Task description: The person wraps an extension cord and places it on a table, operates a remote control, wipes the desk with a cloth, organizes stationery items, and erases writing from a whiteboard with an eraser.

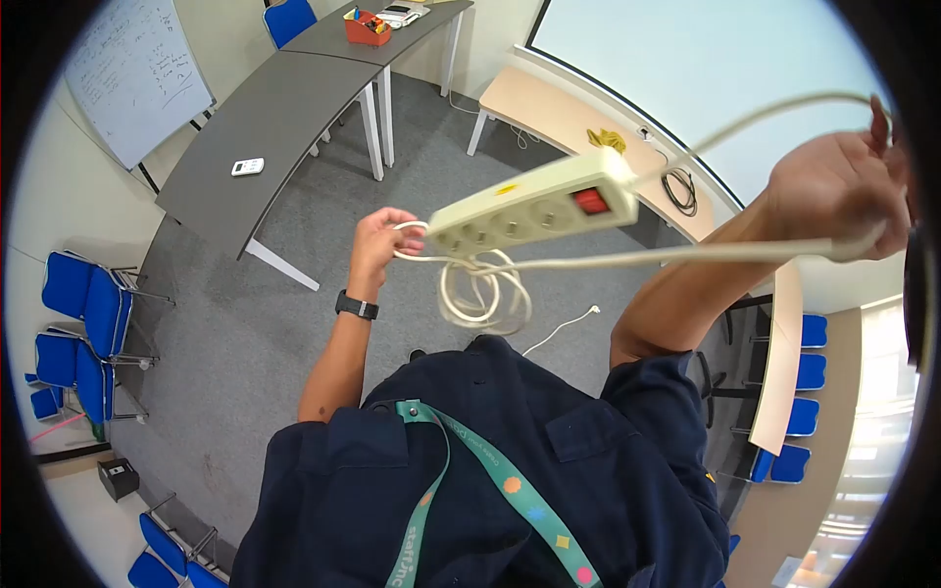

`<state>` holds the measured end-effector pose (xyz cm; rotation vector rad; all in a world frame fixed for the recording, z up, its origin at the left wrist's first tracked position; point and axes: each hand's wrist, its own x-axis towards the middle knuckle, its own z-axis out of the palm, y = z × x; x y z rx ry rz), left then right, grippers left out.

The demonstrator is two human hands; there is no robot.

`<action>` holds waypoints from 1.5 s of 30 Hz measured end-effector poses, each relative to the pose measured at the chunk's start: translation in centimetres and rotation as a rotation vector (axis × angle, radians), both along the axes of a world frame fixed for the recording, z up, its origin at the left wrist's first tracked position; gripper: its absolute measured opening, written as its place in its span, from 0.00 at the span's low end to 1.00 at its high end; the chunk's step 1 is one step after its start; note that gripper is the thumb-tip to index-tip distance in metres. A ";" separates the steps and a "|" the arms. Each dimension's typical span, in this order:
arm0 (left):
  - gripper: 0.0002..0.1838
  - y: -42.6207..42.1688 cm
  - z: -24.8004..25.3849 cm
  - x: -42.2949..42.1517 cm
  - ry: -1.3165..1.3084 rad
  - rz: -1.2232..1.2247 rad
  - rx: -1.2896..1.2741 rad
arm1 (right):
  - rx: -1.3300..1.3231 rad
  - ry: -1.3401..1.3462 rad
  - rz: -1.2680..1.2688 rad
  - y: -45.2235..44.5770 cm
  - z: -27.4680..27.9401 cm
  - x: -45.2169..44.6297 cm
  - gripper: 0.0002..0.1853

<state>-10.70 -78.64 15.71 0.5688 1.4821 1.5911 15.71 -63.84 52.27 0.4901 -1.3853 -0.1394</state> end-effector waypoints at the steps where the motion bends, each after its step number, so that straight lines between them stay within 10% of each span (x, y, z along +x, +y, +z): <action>1: 0.19 -0.3 -0.8 -0.5 -0.103 -0.001 -0.049 | 0.002 0.000 -0.150 1.0 -0.2 1.0 0.22; 6: 0.19 -3.3 0.6 -3.9 -0.289 0.179 0.270 | -0.346 -0.278 -0.566 3.4 -5.2 2.4 0.10; 12: 0.13 -3.4 6.7 -3.3 -0.111 0.076 0.483 | -1.055 -0.837 -0.925 0.7 -15.4 0.8 0.21; 16: 0.16 -3.1 9.6 -3.2 -0.017 0.003 0.584 | -0.827 -0.928 -1.015 -0.1 -21.0 1.6 0.22; 20: 0.19 -2.8 12.6 -3.6 0.123 -0.051 0.586 | -1.500 -1.195 -0.236 -1.6 -25.8 1.5 0.15; 22: 0.19 -2.4 14.1 -3.0 0.178 -0.056 0.627 | -1.428 -1.267 -0.143 -2.4 -28.1 0.4 0.09; 27: 0.23 -1.0 16.8 0.3 0.293 -0.237 0.722 | -1.561 -1.279 0.502 -4.4 -31.5 -4.3 0.33; 30: 0.30 0.0 17.6 2.9 0.309 -0.410 0.662 | -1.601 -1.168 0.713 -5.4 -32.6 -7.9 0.25; 37: 0.36 -1.3 15.5 -0.8 0.550 -0.286 0.379 | -1.678 -1.063 0.544 -6.4 -34.7 -10.7 0.10; 39: 0.46 -2.2 12.0 -1.6 0.448 0.110 0.423 | -1.729 -0.980 0.591 -7.1 -32.6 -10.7 0.09; 45: 0.54 -2.8 6.7 0.6 0.645 -0.014 0.248 | -1.798 -0.911 0.635 -8.3 -32.2 -11.6 0.08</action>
